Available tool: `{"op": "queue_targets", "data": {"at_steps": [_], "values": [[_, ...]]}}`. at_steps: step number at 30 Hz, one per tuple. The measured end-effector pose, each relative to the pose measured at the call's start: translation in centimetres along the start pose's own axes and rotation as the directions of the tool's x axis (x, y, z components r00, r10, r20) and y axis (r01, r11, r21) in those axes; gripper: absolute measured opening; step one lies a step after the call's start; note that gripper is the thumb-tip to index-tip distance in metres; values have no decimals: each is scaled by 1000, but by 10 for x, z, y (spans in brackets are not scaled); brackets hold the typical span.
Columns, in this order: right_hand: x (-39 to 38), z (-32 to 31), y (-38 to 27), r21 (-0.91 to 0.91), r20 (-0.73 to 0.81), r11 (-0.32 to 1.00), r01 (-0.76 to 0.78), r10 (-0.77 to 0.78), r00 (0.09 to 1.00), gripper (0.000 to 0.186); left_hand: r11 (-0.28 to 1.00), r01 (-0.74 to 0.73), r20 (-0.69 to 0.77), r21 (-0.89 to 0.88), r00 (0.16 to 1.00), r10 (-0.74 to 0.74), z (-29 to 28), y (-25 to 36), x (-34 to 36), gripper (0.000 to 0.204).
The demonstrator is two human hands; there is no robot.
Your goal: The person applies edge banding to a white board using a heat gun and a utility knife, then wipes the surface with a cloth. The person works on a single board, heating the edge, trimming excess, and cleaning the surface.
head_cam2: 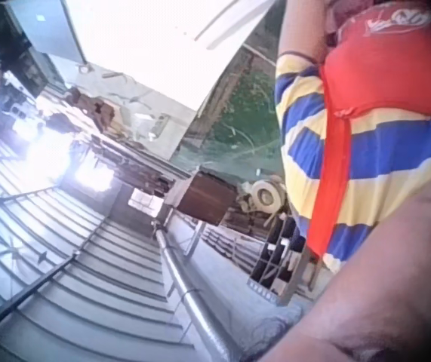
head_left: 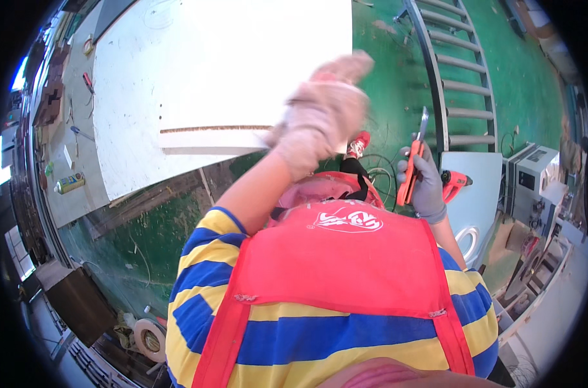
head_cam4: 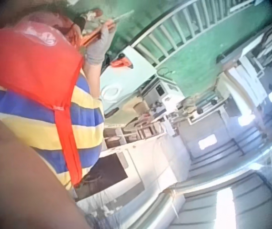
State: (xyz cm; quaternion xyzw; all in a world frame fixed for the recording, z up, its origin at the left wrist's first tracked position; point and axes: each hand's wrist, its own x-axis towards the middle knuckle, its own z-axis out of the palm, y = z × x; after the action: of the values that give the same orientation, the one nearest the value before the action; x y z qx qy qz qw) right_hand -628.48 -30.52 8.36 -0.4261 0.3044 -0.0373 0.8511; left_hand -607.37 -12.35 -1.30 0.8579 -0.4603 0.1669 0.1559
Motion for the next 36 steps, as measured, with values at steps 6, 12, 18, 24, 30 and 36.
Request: {"op": "queue_targets", "data": {"at_steps": [6, 12, 18, 24, 30, 36], "values": [[19, -29, -40, -63, -96, 997, 37, -43, 994, 32, 897, 420, -14, 137, 906, -422, -4, -139, 36, 49], [26, -129, -73, -35, -353, 999, -7, -6, 936, 30, 308, 860, -2, 406, 338, -941, -21, -281, 58, 57], [78, -154, -137, -181, -324, 981, -65, 3, 946, 36, 862, 386, 249, 330, 845, -474, 109, -194, 289, 44], [149, -127, -181, -390, -117, 920, -26, -22, 993, 43, 950, 9, -114, -312, 992, -47, 156, -142, 333, 45], [246, -127, -177, -771, 210, 539, 339, -287, 935, 40, 884, 115, 176, -453, 984, -37, 42, -62, 194, 48], [378, -12, -198, -792, 538, 109, 601, -341, 771, 33, 558, 828, -146, -47, 547, -824, 36, -89, 108, 46]]}}
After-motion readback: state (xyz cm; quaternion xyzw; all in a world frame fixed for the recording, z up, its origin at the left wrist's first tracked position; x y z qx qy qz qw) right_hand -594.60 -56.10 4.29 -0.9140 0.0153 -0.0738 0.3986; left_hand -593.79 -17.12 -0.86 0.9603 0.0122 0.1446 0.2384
